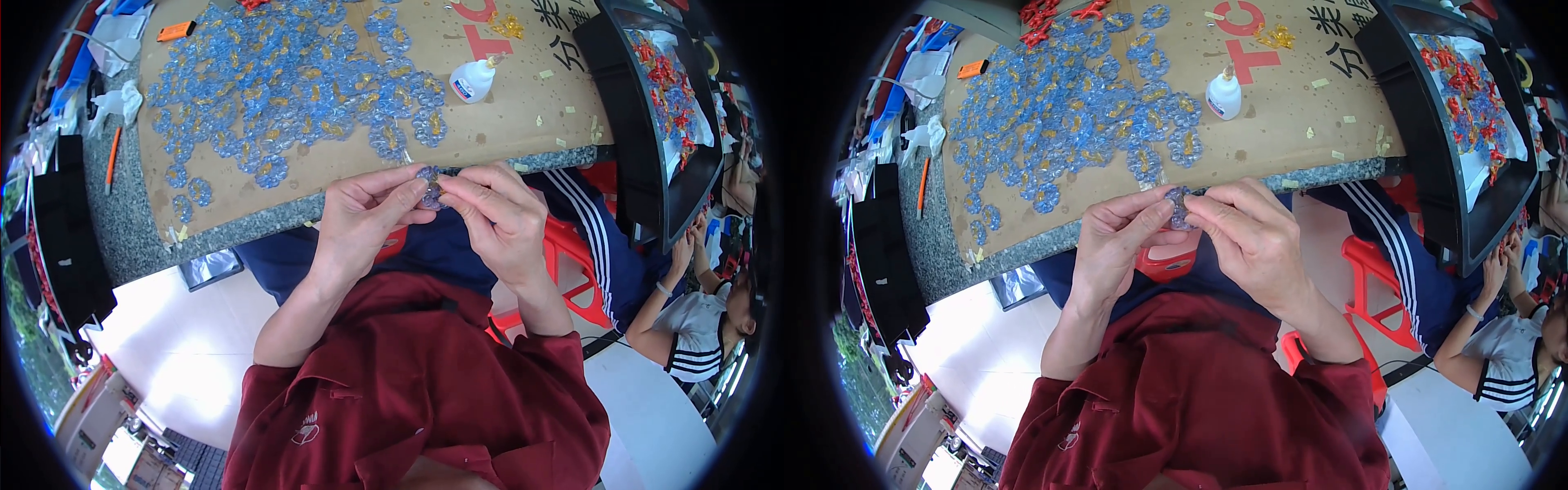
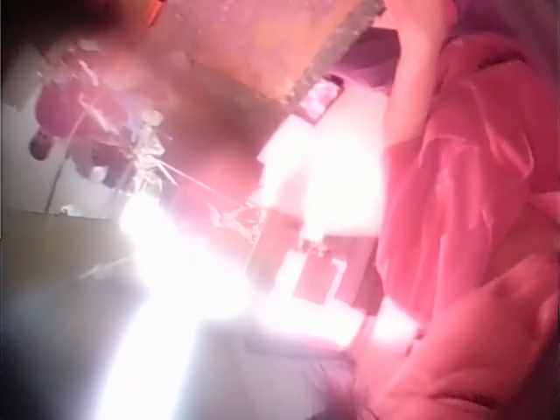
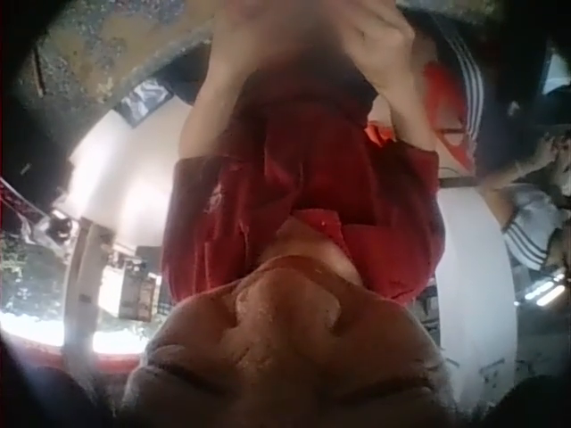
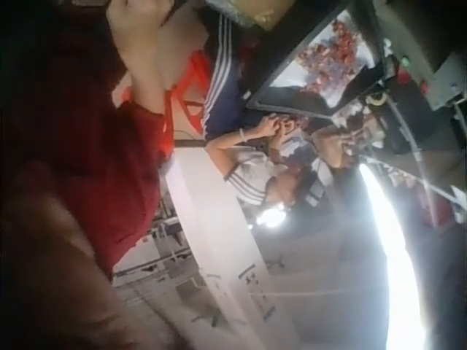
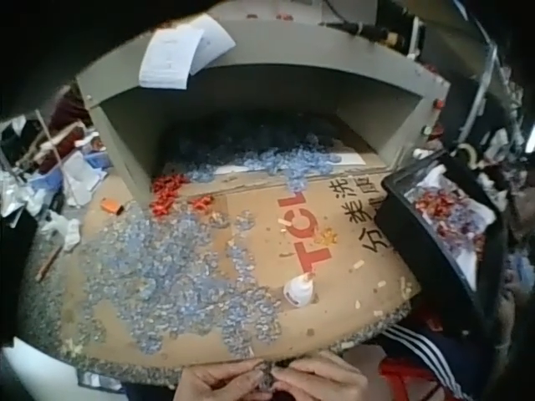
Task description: The person glues small blue decorative pieces and small yellow decorative pieces together by hand, using a glue bottle.
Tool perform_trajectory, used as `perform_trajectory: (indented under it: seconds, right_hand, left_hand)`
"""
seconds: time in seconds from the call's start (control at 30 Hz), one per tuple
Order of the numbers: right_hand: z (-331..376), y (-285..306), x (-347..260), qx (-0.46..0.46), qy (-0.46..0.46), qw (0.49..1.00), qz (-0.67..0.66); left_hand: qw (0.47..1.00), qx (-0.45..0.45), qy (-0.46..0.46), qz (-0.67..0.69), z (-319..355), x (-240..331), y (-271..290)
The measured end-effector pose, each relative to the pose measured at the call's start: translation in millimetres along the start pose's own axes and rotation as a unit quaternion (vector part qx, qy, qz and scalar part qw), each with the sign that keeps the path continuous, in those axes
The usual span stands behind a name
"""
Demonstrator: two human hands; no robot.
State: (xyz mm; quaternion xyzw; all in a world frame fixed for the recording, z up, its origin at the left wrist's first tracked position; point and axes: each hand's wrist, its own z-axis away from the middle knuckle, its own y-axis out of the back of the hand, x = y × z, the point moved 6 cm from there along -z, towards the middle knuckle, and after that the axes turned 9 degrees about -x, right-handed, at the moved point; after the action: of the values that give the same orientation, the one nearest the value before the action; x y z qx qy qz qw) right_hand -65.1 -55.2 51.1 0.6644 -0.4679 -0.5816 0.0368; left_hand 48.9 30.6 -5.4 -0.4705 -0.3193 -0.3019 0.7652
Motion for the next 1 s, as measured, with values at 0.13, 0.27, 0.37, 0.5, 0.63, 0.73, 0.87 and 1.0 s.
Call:
perform_trajectory:
  seconds: [0.13, 0.27, 0.37, 0.5, 0.63, 0.73, 0.87, 1.0]
  right_hand:
    - [-1.2, -1.5, -2.3, -0.008, 0.001, 1.0, -0.011]
    - [-4.6, 0.8, -4.5, 0.009, -0.007, 1.0, -0.01]
    - [-5.7, 5.8, 6.0, 0.026, -0.039, 0.999, -0.003]
    - [-6.9, 12.6, 17.5, 0.074, -0.065, 0.995, 0.007]
    - [-6.7, 24.8, 21.5, 0.092, -0.091, 0.991, 0.026]
    - [-7.3, 36.7, 31.5, 0.131, -0.159, 0.978, 0.031]
    - [-38.1, 31.0, 36.6, 0.185, -0.113, 0.976, 0.031]
    - [-45.0, 18.7, 52.7, 0.143, -0.065, 0.987, 0.024]
  left_hand:
    - [0.999, 0.02, -0.005, -0.028, 4.7, 7.7, 2.1]
    - [0.976, 0.097, -0.077, -0.179, 16.2, 31.3, 16.9]
    - [0.924, 0.215, -0.085, -0.304, 22.1, 46.8, 35.0]
    - [0.836, 0.278, -0.124, -0.456, 24.6, 57.4, 38.4]
    - [0.772, 0.283, -0.155, -0.548, 30.0, 70.6, 30.2]
    - [0.724, 0.294, -0.212, -0.587, 40.2, 84.4, 20.3]
    - [0.707, 0.25, -0.287, -0.596, 22.4, 115.1, -1.4]
    - [0.684, 0.121, -0.335, -0.637, -56.9, 153.6, -33.6]
